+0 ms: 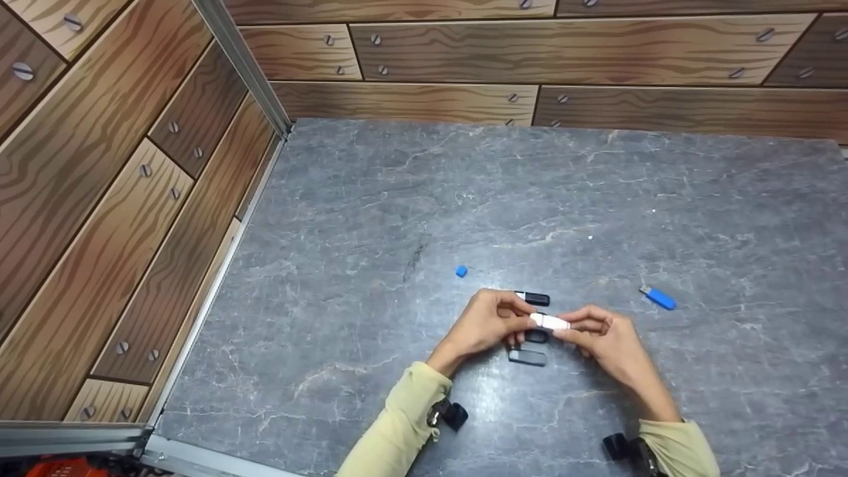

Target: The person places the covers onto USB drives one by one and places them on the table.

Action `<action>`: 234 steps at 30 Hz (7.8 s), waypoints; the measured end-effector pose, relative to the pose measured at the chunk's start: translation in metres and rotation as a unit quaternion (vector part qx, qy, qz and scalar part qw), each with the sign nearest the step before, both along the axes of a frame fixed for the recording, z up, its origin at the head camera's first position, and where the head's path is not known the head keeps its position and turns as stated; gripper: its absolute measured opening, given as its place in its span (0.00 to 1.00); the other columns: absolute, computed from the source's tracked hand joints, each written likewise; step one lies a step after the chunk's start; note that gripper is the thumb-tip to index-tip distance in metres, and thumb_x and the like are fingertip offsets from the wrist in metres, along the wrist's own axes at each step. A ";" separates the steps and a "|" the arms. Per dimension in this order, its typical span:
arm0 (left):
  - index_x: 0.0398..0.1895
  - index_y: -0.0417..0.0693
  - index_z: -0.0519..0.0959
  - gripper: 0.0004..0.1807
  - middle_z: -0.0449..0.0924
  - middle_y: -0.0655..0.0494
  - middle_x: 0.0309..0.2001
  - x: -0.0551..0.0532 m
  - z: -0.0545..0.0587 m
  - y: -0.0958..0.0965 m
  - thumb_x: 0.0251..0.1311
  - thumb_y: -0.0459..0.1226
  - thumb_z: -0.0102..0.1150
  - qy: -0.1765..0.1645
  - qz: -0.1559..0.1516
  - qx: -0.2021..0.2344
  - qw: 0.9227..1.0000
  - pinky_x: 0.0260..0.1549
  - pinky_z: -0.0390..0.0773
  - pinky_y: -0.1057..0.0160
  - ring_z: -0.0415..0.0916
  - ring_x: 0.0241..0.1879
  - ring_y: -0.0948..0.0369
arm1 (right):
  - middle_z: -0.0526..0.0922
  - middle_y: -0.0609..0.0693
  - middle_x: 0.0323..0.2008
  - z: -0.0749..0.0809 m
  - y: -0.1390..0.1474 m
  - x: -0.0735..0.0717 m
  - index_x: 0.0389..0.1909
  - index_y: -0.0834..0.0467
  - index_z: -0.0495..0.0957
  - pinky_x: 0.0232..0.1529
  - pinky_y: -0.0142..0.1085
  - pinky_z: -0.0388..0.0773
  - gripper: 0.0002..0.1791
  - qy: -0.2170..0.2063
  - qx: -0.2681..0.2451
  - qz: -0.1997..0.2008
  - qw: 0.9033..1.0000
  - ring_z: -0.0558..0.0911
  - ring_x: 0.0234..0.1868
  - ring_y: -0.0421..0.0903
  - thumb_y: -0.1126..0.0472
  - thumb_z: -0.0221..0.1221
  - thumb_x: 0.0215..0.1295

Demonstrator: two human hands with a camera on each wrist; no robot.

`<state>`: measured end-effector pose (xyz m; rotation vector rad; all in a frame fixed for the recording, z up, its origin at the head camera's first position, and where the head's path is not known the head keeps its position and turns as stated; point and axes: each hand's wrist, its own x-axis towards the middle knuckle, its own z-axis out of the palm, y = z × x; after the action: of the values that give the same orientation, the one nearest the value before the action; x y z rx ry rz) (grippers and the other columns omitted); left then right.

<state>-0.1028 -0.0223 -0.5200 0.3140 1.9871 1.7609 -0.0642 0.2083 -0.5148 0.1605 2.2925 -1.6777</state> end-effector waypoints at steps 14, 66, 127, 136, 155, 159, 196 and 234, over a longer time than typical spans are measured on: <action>0.48 0.35 0.87 0.10 0.92 0.40 0.39 -0.003 0.002 -0.001 0.63 0.26 0.69 0.005 -0.007 -0.009 1.000 0.27 0.89 0.62 0.81 0.20 0.66 | 0.90 0.38 0.25 0.004 -0.003 -0.005 0.51 0.67 0.86 0.19 0.28 0.72 0.19 -0.024 0.023 -0.014 0.999 0.76 0.19 0.34 0.62 0.75 0.62; 0.45 0.47 0.90 0.07 0.89 0.55 0.37 -0.068 0.007 0.004 0.68 0.37 0.69 0.237 -0.056 -0.321 0.915 0.35 0.77 0.75 0.76 0.33 0.69 | 0.89 0.59 0.37 0.004 -0.010 -0.079 0.50 0.66 0.84 0.35 0.29 0.77 0.14 0.121 0.214 0.125 0.961 0.84 0.35 0.44 0.63 0.70 0.67; 0.47 0.43 0.89 0.10 0.89 0.48 0.44 -0.067 0.008 -0.098 0.66 0.38 0.71 0.193 0.045 -0.314 0.928 0.50 0.83 0.59 0.84 0.45 0.55 | 0.83 0.40 0.32 0.005 0.121 -0.033 0.57 0.64 0.84 0.29 0.25 0.68 0.21 0.094 0.308 -0.064 0.944 0.70 0.27 0.22 0.53 0.68 0.72; 0.46 0.31 0.85 0.10 0.91 0.40 0.37 -0.064 0.010 -0.100 0.63 0.26 0.70 0.064 0.129 -0.136 0.980 0.23 0.82 0.70 0.83 0.21 0.61 | 0.86 0.57 0.39 -0.002 0.126 -0.031 0.56 0.68 0.83 0.29 0.25 0.68 0.23 0.087 0.309 -0.056 0.945 0.69 0.28 0.22 0.56 0.71 0.67; 0.49 0.32 0.79 0.10 0.81 0.54 0.32 -0.046 0.006 -0.087 0.67 0.24 0.64 0.013 0.175 0.035 0.984 0.18 0.78 0.69 0.79 0.21 0.62 | 0.88 0.31 0.33 -0.001 0.114 -0.024 0.56 0.69 0.82 0.34 0.16 0.73 0.25 0.098 0.229 -0.072 0.966 0.74 0.31 0.14 0.54 0.71 0.68; 0.49 0.31 0.79 0.10 0.83 0.49 0.31 -0.043 0.005 -0.082 0.66 0.25 0.65 0.003 0.166 0.044 0.985 0.18 0.79 0.68 0.79 0.21 0.61 | 0.80 0.16 0.28 -0.001 0.106 -0.023 0.54 0.69 0.81 0.33 0.17 0.78 0.21 0.093 0.145 -0.087 0.981 0.80 0.32 0.17 0.59 0.72 0.68; 0.44 0.37 0.87 0.06 0.89 0.31 0.37 -0.009 0.000 -0.005 0.66 0.30 0.69 -0.021 0.065 0.045 0.997 0.14 0.73 0.70 0.75 0.16 0.65 | 0.92 0.42 0.33 -0.009 0.021 -0.010 0.55 0.74 0.81 0.30 0.31 0.85 0.18 0.051 -0.071 -0.038 0.995 0.87 0.26 0.40 0.70 0.68 0.67; 0.43 0.36 0.88 0.05 0.89 0.38 0.31 0.006 -0.007 0.016 0.66 0.28 0.68 -0.008 0.080 0.012 0.997 0.13 0.70 0.73 0.71 0.13 0.67 | 0.92 0.48 0.29 -0.009 0.001 -0.005 0.53 0.71 0.83 0.21 0.30 0.78 0.19 0.017 -0.025 -0.007 1.000 0.84 0.22 0.39 0.67 0.71 0.65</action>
<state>-0.0971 -0.0064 -0.5271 0.1512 2.0293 1.8794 -0.0687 0.2090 -0.5233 0.1386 2.2761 -1.7576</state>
